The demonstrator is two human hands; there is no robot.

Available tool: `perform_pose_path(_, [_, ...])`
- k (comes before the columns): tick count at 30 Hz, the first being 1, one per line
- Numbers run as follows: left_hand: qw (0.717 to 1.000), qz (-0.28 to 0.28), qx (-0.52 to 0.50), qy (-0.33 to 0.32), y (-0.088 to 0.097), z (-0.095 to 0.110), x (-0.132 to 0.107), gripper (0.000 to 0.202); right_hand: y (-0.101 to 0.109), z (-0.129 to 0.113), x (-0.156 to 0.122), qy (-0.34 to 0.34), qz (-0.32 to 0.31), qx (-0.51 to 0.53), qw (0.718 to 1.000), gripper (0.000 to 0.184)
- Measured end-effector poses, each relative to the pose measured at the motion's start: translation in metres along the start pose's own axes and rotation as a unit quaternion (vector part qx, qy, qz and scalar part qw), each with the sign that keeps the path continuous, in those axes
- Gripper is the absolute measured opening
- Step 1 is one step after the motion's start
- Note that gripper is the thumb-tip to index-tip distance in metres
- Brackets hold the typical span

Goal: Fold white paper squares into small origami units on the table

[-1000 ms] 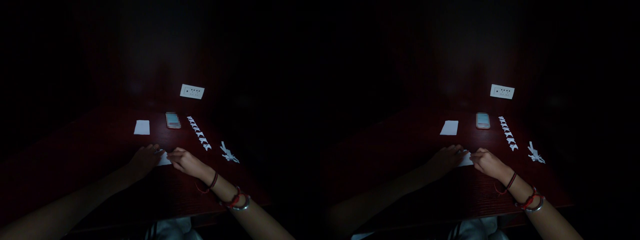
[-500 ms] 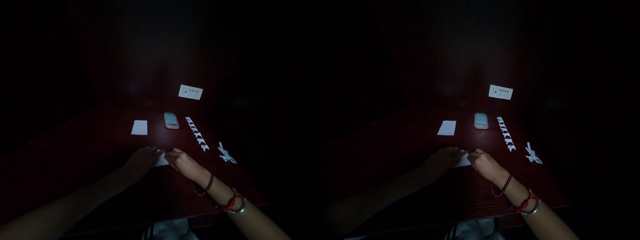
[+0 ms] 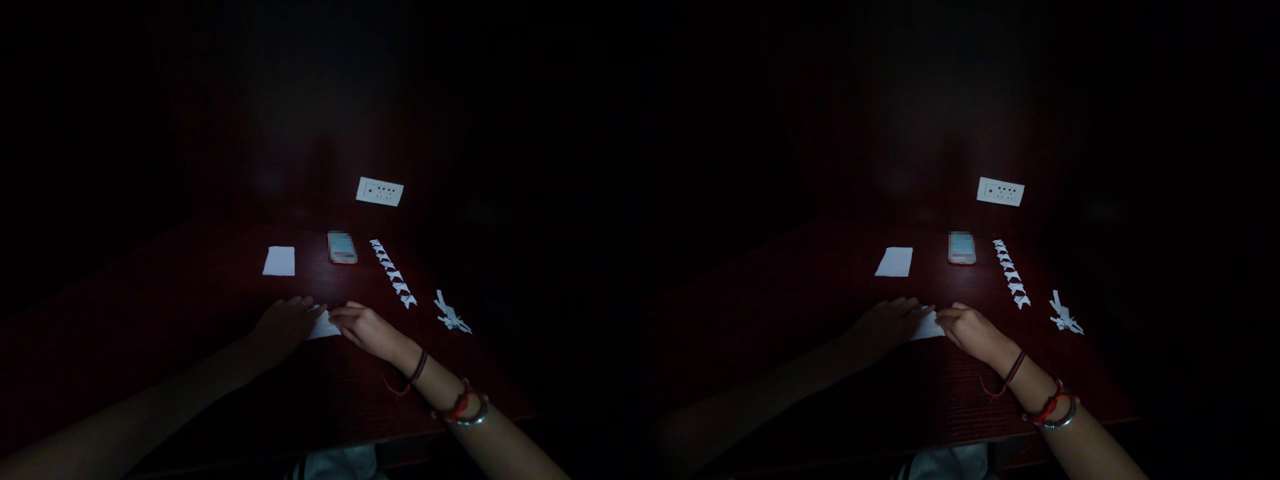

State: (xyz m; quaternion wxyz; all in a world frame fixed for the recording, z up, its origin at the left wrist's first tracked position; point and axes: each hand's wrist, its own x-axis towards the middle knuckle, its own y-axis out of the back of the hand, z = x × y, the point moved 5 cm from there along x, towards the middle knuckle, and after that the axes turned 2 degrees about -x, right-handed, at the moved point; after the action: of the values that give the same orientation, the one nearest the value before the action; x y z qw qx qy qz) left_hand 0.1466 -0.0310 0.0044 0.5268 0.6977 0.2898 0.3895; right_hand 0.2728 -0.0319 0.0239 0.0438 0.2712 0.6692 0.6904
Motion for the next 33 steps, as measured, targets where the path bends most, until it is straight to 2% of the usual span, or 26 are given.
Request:
perform_pose_path(9, [1.000, 0.004, 0.008, -0.009, 0.008, 0.004, 0.003, 0.036, -0.003, 0.000, 0.002, 0.003, 0.004, -0.024, 1.000, 0.022])
perform_pose_path(23, [1.000, 0.000, -0.003, -0.002, 0.010, 0.001, 0.000, 0.037, 0.009, -0.001, -0.001, -0.017, -0.005, 0.003, 1.000, 0.020])
perform_pose_path(28, [1.000, 0.009, -0.019, -0.010, 0.013, 0.001, -0.001, 0.037, 0.013, 0.002, -0.004, -0.010, -0.017, -0.021, 1.000, 0.026])
perform_pose_path(33, [0.999, 0.006, -0.031, -0.018, 0.015, 0.003, 0.000, 0.037, 0.016, 0.006, -0.002, -0.038, 0.016, -0.019, 0.999, 0.027])
